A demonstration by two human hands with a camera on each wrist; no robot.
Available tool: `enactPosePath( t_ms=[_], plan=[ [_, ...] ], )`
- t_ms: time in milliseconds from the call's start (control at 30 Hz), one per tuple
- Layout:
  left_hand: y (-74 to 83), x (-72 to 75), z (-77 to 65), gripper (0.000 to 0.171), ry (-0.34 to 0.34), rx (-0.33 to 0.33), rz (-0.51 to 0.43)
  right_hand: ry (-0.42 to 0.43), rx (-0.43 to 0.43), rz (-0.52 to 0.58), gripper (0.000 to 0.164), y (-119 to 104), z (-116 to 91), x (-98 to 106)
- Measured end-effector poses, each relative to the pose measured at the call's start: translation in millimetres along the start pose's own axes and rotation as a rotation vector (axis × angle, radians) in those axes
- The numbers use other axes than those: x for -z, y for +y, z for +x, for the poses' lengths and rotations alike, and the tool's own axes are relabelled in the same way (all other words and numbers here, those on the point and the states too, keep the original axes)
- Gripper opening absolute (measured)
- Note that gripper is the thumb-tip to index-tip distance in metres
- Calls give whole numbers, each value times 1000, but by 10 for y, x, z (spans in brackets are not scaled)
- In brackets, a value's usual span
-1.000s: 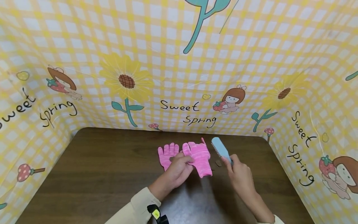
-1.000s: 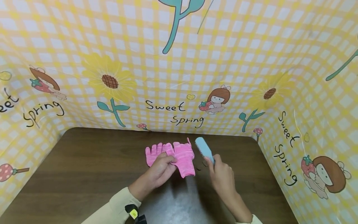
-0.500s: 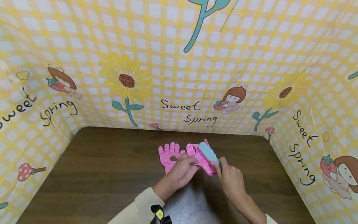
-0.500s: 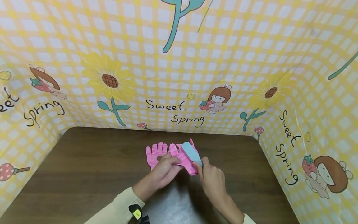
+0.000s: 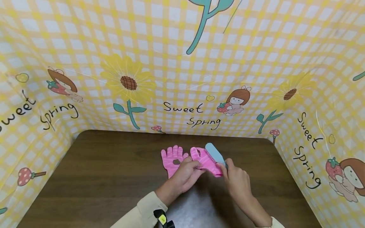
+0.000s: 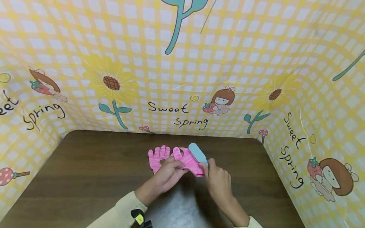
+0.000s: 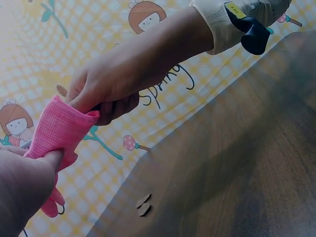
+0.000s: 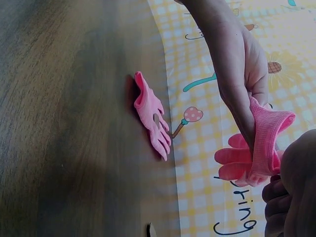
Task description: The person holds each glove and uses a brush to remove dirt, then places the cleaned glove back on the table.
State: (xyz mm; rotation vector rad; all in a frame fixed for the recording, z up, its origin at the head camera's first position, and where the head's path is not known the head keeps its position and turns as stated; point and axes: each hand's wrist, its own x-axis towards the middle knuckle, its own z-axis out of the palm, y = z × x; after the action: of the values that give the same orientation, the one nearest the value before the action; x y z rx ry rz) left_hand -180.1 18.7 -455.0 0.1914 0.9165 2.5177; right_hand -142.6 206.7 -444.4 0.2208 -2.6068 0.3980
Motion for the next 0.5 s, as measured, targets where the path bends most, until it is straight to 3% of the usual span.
enactPosePath(
  t_ms=[500],
  plan=[
    [-10, -23, -13, 62, 10, 11, 5, 32, -14, 17, 27, 57, 18, 10]
  ],
)
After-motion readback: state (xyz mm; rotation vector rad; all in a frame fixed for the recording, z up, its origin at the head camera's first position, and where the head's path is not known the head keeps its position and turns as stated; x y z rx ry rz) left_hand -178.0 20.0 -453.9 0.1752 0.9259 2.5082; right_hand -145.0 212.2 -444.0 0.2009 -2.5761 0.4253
